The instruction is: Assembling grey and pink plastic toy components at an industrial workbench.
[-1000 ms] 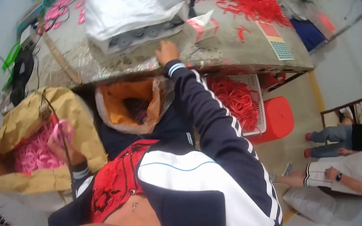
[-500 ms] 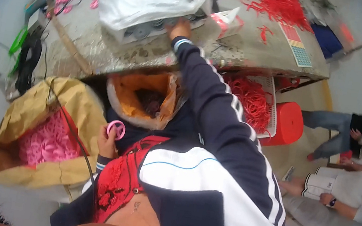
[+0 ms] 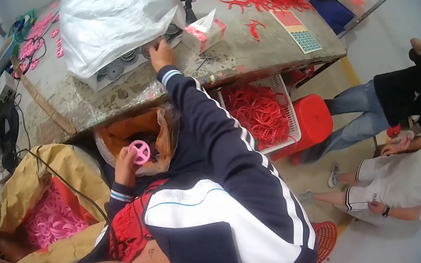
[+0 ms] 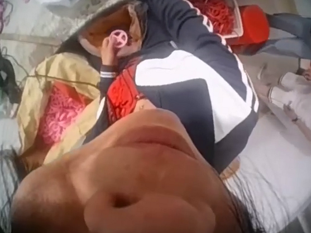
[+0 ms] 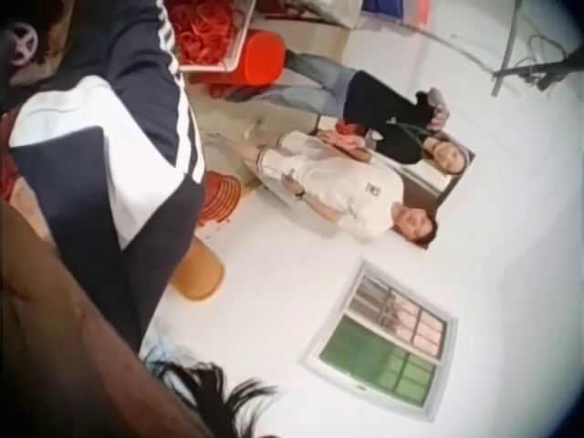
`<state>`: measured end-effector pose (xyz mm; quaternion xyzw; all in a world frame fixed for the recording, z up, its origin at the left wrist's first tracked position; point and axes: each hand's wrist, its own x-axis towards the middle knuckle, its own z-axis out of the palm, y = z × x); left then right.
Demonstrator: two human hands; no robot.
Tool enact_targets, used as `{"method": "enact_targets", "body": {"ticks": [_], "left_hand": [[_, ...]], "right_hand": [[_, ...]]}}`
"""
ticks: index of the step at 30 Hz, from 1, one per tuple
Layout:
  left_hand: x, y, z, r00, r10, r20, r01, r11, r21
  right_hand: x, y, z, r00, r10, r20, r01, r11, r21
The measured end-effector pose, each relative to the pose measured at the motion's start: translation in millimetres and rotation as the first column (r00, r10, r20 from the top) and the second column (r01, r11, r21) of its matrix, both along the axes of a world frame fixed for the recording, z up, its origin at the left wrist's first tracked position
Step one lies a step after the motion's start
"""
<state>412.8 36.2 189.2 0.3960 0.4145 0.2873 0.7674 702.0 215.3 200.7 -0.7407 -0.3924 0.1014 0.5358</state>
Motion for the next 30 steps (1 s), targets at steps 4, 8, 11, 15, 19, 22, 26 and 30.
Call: {"method": "enact_targets", "body": {"ticks": [4, 8, 11, 15, 19, 22, 26, 30], "left_hand": [[21, 45, -4, 0.95, 0.096, 0.299, -0.067, 0.992, -0.108], [53, 92, -13, 0.862, 0.057, 0.503, -0.052, 0.998, -0.024], [26, 74, -17, 0.862, 0.085, 0.5, -0.07, 0.996, -0.048], [4, 56, -20, 0.869, 0.107, 0.483, -0.095, 0.994, -0.05], [-2, 48, -24, 0.855, 0.105, 0.507, -0.126, 0.992, 0.007], [-7, 41, -27, 0.867, 0.064, 0.493, -0.079, 0.997, 0.01], [-16, 43, -36, 0.885, 0.033, 0.464, -0.024, 0.999, -0.024], [-10, 42, -33, 0.922, -0.027, 0.386, -0.05, 0.981, 0.189]], "right_hand": [[13, -29, -36, 0.937, 0.279, -0.21, -0.24, 0.951, 0.196], [-16, -85, 25, 0.812, 0.474, -0.341, -0.441, 0.881, 0.175], [-73, -128, 4, 0.744, 0.541, -0.393, -0.491, 0.841, 0.227], [-121, -144, -8, 0.687, 0.618, -0.381, -0.556, 0.786, 0.272], [-135, -152, -20, 0.785, 0.602, -0.15, -0.6, 0.798, 0.062], [-143, -162, -22, 0.791, 0.569, -0.225, -0.557, 0.822, 0.12], [-134, -161, -24, 0.688, 0.676, -0.264, -0.717, 0.689, -0.104], [-139, -166, -9, 0.747, 0.637, -0.19, -0.664, 0.732, -0.154]]}}
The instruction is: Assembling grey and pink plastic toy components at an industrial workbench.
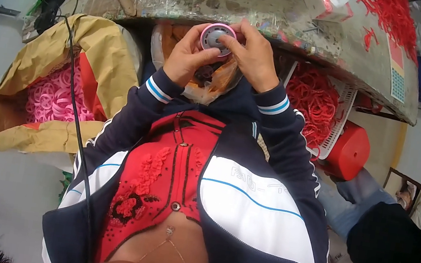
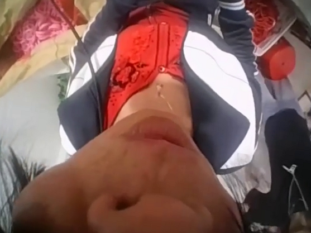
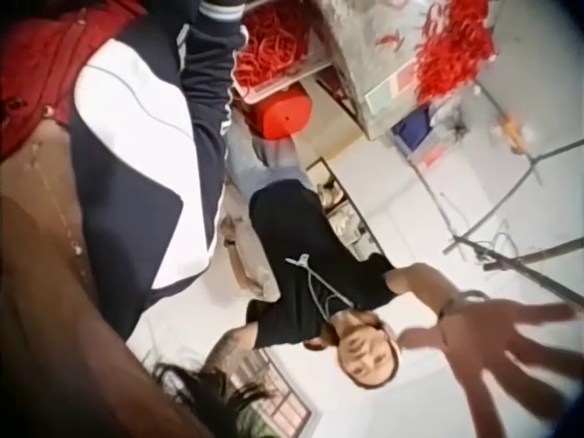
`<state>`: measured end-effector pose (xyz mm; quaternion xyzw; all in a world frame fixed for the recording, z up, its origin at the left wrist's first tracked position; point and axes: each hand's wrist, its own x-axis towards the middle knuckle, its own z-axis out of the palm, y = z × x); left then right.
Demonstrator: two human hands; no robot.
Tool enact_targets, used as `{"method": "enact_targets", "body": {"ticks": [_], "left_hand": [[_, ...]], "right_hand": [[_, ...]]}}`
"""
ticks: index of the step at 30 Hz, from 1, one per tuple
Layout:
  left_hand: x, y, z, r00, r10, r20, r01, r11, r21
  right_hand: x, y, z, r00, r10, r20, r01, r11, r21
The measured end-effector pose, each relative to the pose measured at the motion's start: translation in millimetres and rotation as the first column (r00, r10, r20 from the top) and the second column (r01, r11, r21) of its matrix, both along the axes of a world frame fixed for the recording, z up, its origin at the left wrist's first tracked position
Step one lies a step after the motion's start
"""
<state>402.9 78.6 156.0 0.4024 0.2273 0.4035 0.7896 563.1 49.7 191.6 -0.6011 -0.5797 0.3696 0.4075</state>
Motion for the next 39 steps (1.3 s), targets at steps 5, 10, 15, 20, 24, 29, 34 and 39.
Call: {"method": "enact_targets", "body": {"ticks": [5, 10, 15, 20, 24, 29, 34, 39], "left_hand": [[-10, 1, -1, 0.938, 0.188, -0.291, -0.038, 0.891, 0.453], [-51, -30, -2, 0.781, 0.306, -0.545, 0.069, 0.824, 0.562], [-91, -39, 0, 0.752, 0.23, -0.618, 0.209, 0.806, 0.554], [-149, -53, 33, 0.716, 0.475, -0.512, -0.237, 0.855, 0.462], [-202, -45, 27, 0.322, 0.845, -0.427, -0.65, 0.525, 0.55], [-229, -56, 33, 0.32, 0.873, -0.368, -0.719, 0.477, 0.505], [-281, -127, 174, 0.162, 0.843, -0.513, -0.725, 0.455, 0.518], [-377, -74, 112, -0.182, 0.629, -0.756, -0.122, 0.748, 0.652]], "right_hand": [[-13, -2, 15, 0.98, 0.036, 0.196, -0.069, 0.984, 0.161], [-47, -26, -13, 0.974, 0.068, 0.217, -0.092, 0.99, 0.103], [-45, -10, -46, 0.984, 0.066, 0.165, -0.081, 0.993, 0.084], [-16, 55, -33, 0.952, -0.163, 0.259, 0.029, 0.89, 0.455], [6, 153, -27, 0.984, -0.174, 0.026, 0.153, 0.919, 0.363], [7, 205, -71, 0.947, -0.291, 0.132, 0.223, 0.898, 0.379], [-50, 123, -55, 0.885, -0.163, 0.436, 0.225, 0.97, -0.095], [-14, 143, 44, 0.93, -0.268, 0.254, 0.277, 0.961, -0.001]]}}
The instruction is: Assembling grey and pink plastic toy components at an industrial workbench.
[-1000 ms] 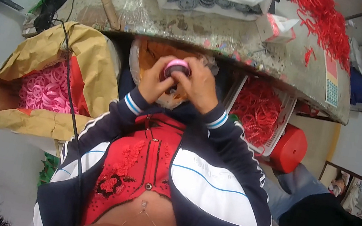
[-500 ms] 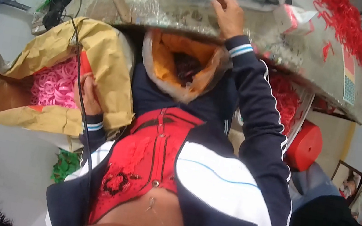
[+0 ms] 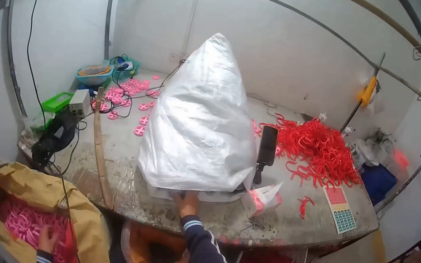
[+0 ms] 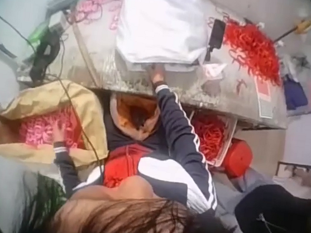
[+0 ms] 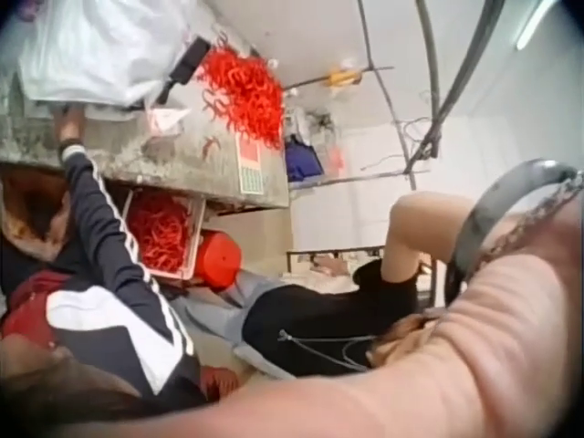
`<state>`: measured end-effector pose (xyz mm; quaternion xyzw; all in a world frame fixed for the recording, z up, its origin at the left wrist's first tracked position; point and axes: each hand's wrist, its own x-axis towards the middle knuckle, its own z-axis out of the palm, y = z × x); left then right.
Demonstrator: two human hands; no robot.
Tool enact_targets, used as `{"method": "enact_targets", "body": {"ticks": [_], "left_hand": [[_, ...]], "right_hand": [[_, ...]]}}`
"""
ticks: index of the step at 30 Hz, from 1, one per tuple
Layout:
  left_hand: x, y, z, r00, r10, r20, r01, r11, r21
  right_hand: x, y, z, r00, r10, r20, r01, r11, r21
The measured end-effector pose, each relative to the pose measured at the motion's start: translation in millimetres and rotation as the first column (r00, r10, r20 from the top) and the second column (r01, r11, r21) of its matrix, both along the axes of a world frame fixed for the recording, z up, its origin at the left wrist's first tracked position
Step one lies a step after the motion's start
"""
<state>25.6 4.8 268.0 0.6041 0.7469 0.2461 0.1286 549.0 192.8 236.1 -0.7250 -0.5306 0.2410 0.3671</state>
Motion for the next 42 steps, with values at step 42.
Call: {"method": "enact_targets", "body": {"ticks": [42], "left_hand": [[304, 126, 75, 0.463, -0.481, 0.744, 0.315, 0.874, 0.369]], "right_hand": [[10, -42, 33, 0.458, 0.112, -0.882, 0.069, 0.985, 0.16]]}}
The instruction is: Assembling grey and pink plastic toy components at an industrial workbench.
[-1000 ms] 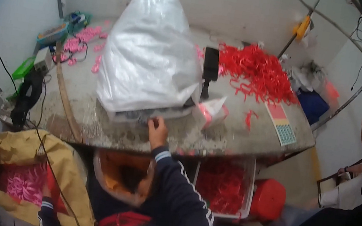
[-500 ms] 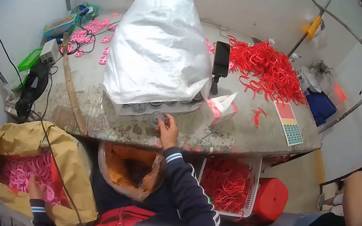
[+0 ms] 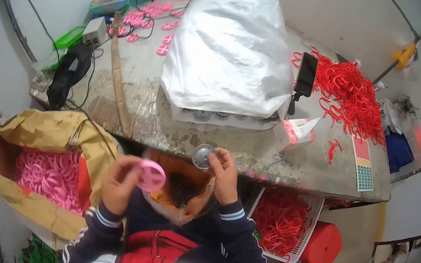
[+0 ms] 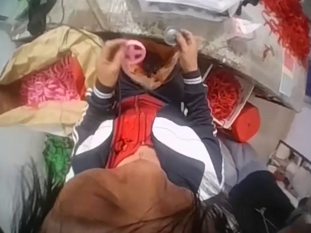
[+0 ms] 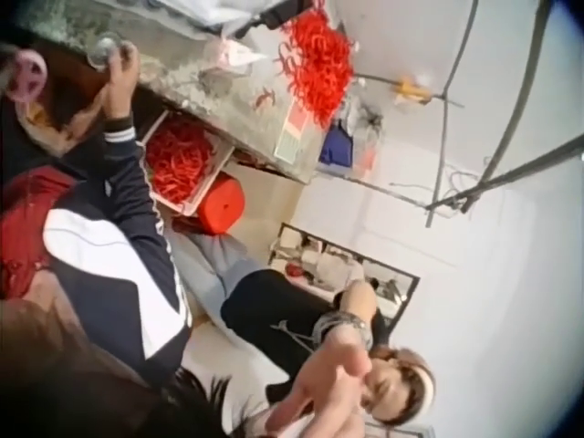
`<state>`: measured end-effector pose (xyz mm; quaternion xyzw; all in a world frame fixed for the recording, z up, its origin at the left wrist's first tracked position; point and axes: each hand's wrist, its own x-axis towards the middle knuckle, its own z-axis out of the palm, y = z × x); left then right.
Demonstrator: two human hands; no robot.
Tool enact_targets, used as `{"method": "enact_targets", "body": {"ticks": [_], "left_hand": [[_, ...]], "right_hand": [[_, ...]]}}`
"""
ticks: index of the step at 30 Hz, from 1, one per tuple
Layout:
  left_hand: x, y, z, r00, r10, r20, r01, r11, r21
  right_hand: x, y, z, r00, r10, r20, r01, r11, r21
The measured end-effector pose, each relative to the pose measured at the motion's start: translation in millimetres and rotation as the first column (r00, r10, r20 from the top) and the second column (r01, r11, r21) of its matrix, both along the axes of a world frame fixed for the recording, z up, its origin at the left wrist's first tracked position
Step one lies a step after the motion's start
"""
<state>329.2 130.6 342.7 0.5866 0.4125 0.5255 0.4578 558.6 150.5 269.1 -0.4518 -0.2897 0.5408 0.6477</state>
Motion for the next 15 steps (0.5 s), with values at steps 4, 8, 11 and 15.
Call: {"method": "enact_targets", "body": {"ticks": [4, 8, 11, 15], "left_hand": [[-26, 24, -14, 0.9, 0.385, 0.205, -0.413, 0.903, 0.119], [-67, 22, -27, 0.672, 0.679, 0.297, -0.734, 0.665, 0.139], [-126, -3, -66, 0.536, 0.823, 0.191, -0.844, 0.53, 0.083], [-130, -47, -87, 0.644, 0.622, 0.445, -0.502, 0.783, -0.369]], "right_hand": [[7, -12, -18, 0.984, 0.048, 0.17, -0.052, 0.998, 0.021], [23, -9, -38, 0.998, 0.0, 0.055, 0.003, 0.999, -0.048], [29, -9, -43, 1.0, 0.005, 0.003, -0.005, 0.997, -0.081], [30, -6, -50, 1.0, 0.013, -0.027, -0.015, 0.996, -0.09]]}}
